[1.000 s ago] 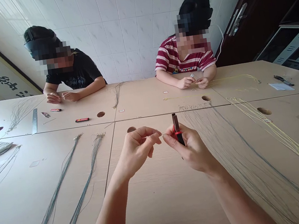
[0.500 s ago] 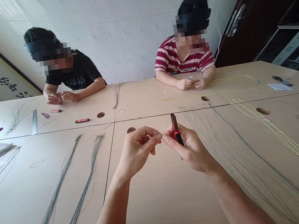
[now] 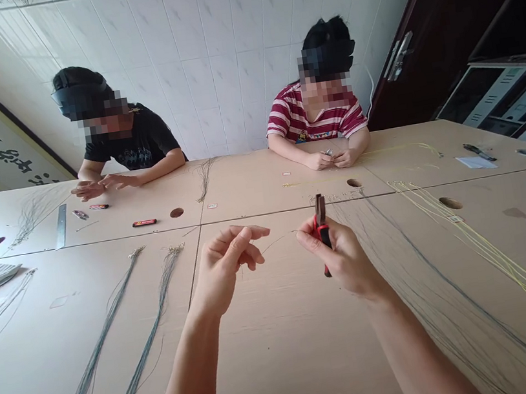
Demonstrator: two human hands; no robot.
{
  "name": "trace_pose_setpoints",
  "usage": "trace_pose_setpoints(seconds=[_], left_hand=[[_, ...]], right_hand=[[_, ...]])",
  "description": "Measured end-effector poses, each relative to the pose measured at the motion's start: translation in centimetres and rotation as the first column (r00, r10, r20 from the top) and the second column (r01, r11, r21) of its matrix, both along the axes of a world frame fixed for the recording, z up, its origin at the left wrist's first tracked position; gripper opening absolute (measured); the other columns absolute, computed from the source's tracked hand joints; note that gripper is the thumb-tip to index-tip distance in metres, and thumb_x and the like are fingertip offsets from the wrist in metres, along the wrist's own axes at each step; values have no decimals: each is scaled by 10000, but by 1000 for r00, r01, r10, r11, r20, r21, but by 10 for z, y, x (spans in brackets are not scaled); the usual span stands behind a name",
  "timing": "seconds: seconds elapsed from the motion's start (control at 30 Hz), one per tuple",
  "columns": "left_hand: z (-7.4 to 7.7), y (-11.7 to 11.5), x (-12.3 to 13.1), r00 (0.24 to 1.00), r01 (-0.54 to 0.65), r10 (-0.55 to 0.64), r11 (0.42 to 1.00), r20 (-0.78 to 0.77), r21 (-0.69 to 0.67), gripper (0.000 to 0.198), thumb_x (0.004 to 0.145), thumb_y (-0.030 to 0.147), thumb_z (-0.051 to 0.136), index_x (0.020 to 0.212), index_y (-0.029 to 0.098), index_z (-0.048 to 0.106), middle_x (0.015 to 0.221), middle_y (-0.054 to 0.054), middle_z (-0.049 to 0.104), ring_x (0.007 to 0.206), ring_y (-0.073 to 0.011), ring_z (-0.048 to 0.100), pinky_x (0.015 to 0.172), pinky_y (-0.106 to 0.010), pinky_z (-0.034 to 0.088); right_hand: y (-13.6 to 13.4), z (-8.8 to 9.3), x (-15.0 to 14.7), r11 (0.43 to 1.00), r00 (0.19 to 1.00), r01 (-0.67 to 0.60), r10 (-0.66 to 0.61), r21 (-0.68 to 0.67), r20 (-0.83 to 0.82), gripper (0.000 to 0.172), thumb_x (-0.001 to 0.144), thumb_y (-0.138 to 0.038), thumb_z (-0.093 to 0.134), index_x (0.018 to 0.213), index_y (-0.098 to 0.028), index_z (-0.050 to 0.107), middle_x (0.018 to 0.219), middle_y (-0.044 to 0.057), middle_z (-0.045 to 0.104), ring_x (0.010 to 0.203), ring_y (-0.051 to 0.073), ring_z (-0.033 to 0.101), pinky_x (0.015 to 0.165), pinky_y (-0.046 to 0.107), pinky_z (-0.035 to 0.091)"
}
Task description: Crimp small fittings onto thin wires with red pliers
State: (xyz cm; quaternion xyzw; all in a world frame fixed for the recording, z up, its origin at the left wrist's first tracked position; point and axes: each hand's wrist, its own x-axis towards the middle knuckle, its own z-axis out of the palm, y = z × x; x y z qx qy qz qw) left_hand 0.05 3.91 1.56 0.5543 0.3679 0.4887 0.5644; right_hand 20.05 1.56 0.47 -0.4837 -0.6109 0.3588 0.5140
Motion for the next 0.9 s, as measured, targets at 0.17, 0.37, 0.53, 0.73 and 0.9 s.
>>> trace_pose_setpoints(seconds=[0.17, 0.37, 0.53, 0.73, 0.9], left_hand=[[2, -10, -5, 911, 405, -406, 914, 77, 31, 287, 923, 342, 588, 705, 161, 635, 793, -41, 729, 546, -77, 584, 584, -236, 448], [3, -16, -8, 908, 420, -420, 908, -7, 7, 281, 907, 339, 595, 688, 169, 637, 776, -65, 732, 687, -156, 644, 664, -298, 483], [-2, 2, -13, 942, -334, 336, 941, -23, 53, 255, 826, 367, 667, 652, 180, 669, 1113, -75, 718, 1053, -220, 628, 976, -365, 443], [3, 10, -13, 920, -341, 328, 940, 212, 25, 344, 829, 379, 654, 557, 176, 597, 971, -83, 748, 1075, -241, 639, 959, -386, 488], [14, 0, -29, 970, 99, -94, 995, -225, 12, 346, 913, 453, 537, 798, 202, 747, 1059, -90, 736, 925, -207, 649, 892, -350, 503]], right_hand=[[11, -4, 18, 990, 986, 142, -140, 24, -86, 233, 864, -365, 610, 727, -205, 510, 676, -29, 437, 640, 115, 405, 564, 258, 318], [11, -8, 29, 983, 973, 182, -183, -19, -138, 239, 841, -390, 644, 735, -211, 526, 701, -18, 470, 681, 130, 445, 563, 262, 326], [4, -6, 25, 989, 981, 146, -143, 18, -129, 227, 856, -382, 627, 740, -212, 532, 712, -15, 483, 688, 131, 452, 569, 265, 334], [-2, 0, 12, 995, 993, 88, -85, 39, -83, 214, 865, -359, 608, 733, -207, 535, 687, -21, 479, 661, 125, 435, 591, 269, 349], [4, 4, 23, 988, 983, 137, -127, 69, -136, 198, 836, -362, 647, 743, -207, 566, 690, -16, 529, 667, 131, 477, 609, 279, 368]])
